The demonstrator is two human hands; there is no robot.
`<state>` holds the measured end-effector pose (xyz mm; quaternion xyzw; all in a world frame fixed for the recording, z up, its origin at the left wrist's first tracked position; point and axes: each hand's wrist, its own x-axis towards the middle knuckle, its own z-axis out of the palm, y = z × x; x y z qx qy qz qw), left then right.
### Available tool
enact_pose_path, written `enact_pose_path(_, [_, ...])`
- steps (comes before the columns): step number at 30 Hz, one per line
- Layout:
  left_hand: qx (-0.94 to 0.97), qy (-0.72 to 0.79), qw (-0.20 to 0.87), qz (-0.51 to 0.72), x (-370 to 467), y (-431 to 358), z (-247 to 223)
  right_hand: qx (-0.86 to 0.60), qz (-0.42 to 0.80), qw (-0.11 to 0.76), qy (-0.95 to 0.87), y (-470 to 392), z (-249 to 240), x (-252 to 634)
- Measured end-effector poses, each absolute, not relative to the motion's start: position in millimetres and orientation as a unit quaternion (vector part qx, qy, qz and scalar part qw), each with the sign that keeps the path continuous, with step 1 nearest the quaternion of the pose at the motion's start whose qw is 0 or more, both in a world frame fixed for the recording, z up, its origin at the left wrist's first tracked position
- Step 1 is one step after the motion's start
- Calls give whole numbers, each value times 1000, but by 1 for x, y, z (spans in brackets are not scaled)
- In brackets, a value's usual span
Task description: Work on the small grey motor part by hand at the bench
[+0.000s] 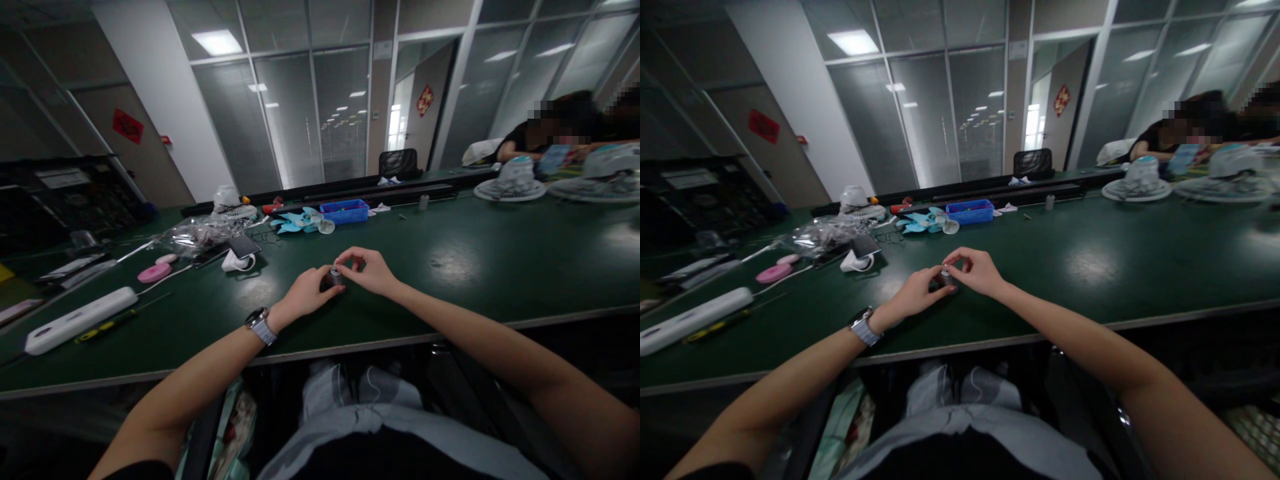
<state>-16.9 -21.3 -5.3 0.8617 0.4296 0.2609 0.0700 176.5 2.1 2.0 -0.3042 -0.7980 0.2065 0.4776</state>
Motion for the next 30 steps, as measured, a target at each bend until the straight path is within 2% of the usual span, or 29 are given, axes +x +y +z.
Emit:
enact_pose_path(9, [862, 430, 63, 261, -17, -23, -5, -374, 170, 541, -734, 14, 2, 182])
enact_pose_path(20, [864, 425, 75, 261, -18, -22, -5, -438, 211, 355, -798, 29, -11, 191])
enact_pose_path(25, [864, 423, 71, 264, -18, -23, -5, -447, 206, 314, -812, 28, -13, 192])
enact_pose_path(30, [862, 427, 74, 263, -18, -22, -5, -440, 211, 312, -815, 30, -14, 193])
